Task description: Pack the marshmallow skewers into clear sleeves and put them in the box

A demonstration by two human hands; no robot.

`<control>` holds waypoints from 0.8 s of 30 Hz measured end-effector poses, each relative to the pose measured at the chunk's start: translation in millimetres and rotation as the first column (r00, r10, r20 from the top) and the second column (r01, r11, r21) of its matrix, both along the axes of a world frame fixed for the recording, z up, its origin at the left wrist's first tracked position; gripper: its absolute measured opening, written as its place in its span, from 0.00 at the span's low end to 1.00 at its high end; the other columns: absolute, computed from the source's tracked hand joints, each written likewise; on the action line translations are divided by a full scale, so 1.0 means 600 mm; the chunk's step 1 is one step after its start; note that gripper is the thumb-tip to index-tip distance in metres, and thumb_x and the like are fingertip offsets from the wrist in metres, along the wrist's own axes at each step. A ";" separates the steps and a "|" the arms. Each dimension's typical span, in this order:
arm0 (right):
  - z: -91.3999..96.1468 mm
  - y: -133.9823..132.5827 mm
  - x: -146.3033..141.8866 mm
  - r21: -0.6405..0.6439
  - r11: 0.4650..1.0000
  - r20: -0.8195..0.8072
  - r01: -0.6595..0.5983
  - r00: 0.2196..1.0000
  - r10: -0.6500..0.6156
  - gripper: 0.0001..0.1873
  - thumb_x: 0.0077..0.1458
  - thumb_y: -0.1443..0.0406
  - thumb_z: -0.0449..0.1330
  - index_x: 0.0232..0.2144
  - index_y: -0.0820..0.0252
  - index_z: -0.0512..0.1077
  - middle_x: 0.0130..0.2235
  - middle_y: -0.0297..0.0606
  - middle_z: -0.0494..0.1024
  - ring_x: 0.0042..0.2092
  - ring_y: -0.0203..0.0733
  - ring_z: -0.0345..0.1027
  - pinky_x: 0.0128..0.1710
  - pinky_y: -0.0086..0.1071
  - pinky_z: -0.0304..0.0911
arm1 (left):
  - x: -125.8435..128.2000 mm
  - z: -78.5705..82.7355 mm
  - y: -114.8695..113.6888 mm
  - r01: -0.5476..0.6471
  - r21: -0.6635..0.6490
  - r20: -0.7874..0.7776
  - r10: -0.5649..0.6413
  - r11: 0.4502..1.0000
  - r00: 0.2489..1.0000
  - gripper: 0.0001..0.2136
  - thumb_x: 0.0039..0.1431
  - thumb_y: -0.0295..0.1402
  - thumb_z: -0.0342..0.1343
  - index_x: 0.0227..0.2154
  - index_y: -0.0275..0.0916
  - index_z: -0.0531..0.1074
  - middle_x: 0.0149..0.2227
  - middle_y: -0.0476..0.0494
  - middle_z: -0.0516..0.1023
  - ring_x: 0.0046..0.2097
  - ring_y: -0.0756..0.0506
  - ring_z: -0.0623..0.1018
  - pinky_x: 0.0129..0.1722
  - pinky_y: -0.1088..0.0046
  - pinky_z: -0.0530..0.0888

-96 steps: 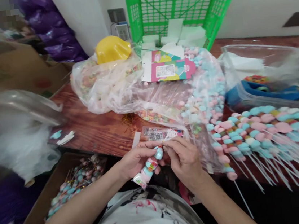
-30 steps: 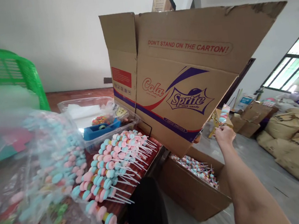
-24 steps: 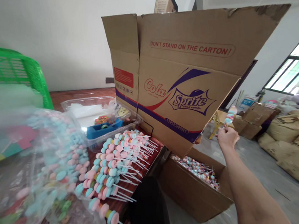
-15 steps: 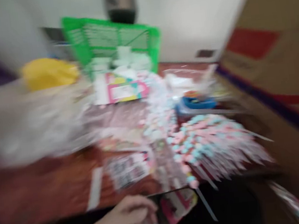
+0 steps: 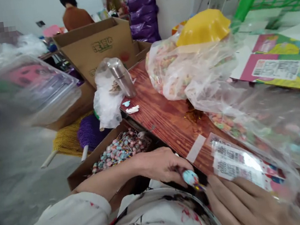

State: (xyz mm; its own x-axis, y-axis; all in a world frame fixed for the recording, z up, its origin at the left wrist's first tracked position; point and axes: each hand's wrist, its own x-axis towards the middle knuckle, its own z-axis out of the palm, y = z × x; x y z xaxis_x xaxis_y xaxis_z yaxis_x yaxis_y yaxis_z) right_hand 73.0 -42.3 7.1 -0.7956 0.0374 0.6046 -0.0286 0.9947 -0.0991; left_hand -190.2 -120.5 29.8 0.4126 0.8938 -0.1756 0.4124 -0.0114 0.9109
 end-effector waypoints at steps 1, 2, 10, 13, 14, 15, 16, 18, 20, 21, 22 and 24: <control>0.012 0.005 -0.042 0.112 0.979 0.087 -0.172 0.983 0.163 0.16 0.60 0.66 0.49 0.45 0.51 0.74 0.46 0.45 0.77 0.42 0.46 0.73 0.36 0.39 0.69 | -0.025 0.002 -0.015 -0.054 0.039 -0.130 0.059 0.998 0.990 0.10 0.48 0.34 0.63 0.36 0.44 0.79 0.27 0.52 0.77 0.29 0.49 0.73 0.30 0.78 0.64; 0.023 0.009 -0.079 0.150 0.968 0.101 -0.203 0.977 0.189 0.18 0.60 0.69 0.47 0.46 0.55 0.73 0.48 0.48 0.77 0.42 0.47 0.73 0.34 0.40 0.68 | -0.050 0.001 -0.032 -0.108 0.043 -0.254 0.115 0.993 0.960 0.07 0.48 0.34 0.63 0.32 0.43 0.79 0.26 0.50 0.76 0.29 0.49 0.73 0.29 0.77 0.64; 0.009 0.019 -0.081 0.154 0.964 0.252 0.217 0.935 -0.250 0.20 0.50 0.78 0.49 0.44 0.61 0.68 0.42 0.46 0.76 0.36 0.44 0.71 0.33 0.36 0.63 | -0.153 -0.075 -0.193 -0.456 -0.170 -0.732 0.198 0.874 0.652 0.07 0.29 0.27 0.63 0.17 0.36 0.73 0.21 0.42 0.74 0.28 0.40 0.73 0.30 0.69 0.66; -0.017 0.009 -0.032 0.129 0.928 0.506 0.350 0.782 -0.365 0.15 0.47 0.78 0.52 0.34 0.58 0.68 0.33 0.38 0.74 0.29 0.41 0.66 0.29 0.35 0.57 | -0.142 -0.075 -0.152 -0.475 -0.142 -0.544 0.333 0.868 0.771 0.09 0.42 0.34 0.62 0.31 0.44 0.79 0.26 0.47 0.77 0.31 0.42 0.74 0.34 0.71 0.68; -0.024 0.004 -0.021 0.116 0.908 0.525 0.402 0.751 -0.400 0.14 0.47 0.78 0.52 0.33 0.57 0.67 0.32 0.37 0.73 0.29 0.41 0.65 0.29 0.35 0.55 | -0.127 -0.065 -0.121 -0.464 -0.063 -0.453 0.389 0.883 0.802 0.12 0.49 0.37 0.60 0.38 0.46 0.78 0.29 0.48 0.78 0.33 0.43 0.74 0.38 0.71 0.68; -0.030 -0.001 -0.014 0.096 0.887 0.523 0.452 0.735 -0.431 0.14 0.47 0.78 0.52 0.34 0.57 0.66 0.33 0.37 0.73 0.29 0.41 0.65 0.29 0.34 0.55 | -0.106 -0.050 -0.083 -0.410 0.008 -0.376 0.383 0.912 0.844 0.14 0.52 0.39 0.59 0.42 0.45 0.77 0.31 0.47 0.79 0.35 0.43 0.74 0.40 0.71 0.68; -0.036 -0.007 -0.009 0.071 0.869 0.511 0.490 0.730 -0.454 0.14 0.48 0.78 0.52 0.35 0.57 0.66 0.33 0.36 0.73 0.30 0.40 0.65 0.30 0.34 0.54 | -0.080 -0.033 -0.043 -0.322 0.087 -0.313 0.333 0.943 0.890 0.14 0.55 0.39 0.56 0.43 0.43 0.76 0.35 0.45 0.79 0.37 0.43 0.74 0.41 0.71 0.67; -0.045 -0.019 0.000 0.019 0.849 0.474 0.529 0.743 -0.473 0.14 0.51 0.77 0.51 0.36 0.57 0.66 0.33 0.36 0.72 0.30 0.40 0.65 0.30 0.34 0.54 | -0.020 0.002 0.038 -0.107 0.242 -0.298 0.179 0.964 0.938 0.13 0.63 0.36 0.48 0.43 0.41 0.74 0.39 0.42 0.77 0.40 0.44 0.73 0.45 0.70 0.67; -0.054 -0.030 0.017 -0.020 0.838 0.427 0.546 0.762 -0.486 0.14 0.52 0.77 0.50 0.37 0.56 0.66 0.31 0.35 0.72 0.30 0.39 0.66 0.30 0.33 0.55 | 0.037 0.027 0.100 0.068 0.364 -0.403 0.092 0.929 0.910 0.12 0.64 0.33 0.45 0.40 0.38 0.74 0.39 0.40 0.75 0.41 0.43 0.72 0.46 0.68 0.67; -0.059 -0.037 0.030 -0.030 0.830 0.395 0.558 0.769 -0.503 0.14 0.53 0.76 0.50 0.38 0.56 0.67 0.31 0.35 0.73 0.29 0.39 0.67 0.30 0.33 0.56 | 0.060 0.034 0.122 0.131 0.409 -0.472 0.087 0.903 0.877 0.11 0.64 0.31 0.45 0.39 0.37 0.73 0.40 0.39 0.74 0.43 0.43 0.71 0.47 0.66 0.67; -0.064 -0.044 0.047 -0.033 0.819 0.356 0.572 0.773 -0.526 0.15 0.53 0.76 0.49 0.39 0.56 0.68 0.32 0.35 0.74 0.29 0.39 0.68 0.30 0.33 0.58 | 0.078 0.036 0.136 0.188 0.433 -0.528 0.079 0.882 0.845 0.10 0.63 0.30 0.45 0.38 0.37 0.72 0.40 0.38 0.73 0.44 0.42 0.71 0.47 0.65 0.67; -0.079 -0.060 0.094 -0.041 0.785 0.242 0.618 0.768 -0.593 0.17 0.53 0.75 0.48 0.41 0.54 0.69 0.34 0.36 0.77 0.29 0.38 0.70 0.28 0.32 0.60 | 0.098 0.031 0.146 0.283 0.428 -0.587 0.027 0.858 0.809 0.08 0.63 0.29 0.47 0.36 0.37 0.71 0.40 0.39 0.73 0.44 0.43 0.71 0.47 0.66 0.68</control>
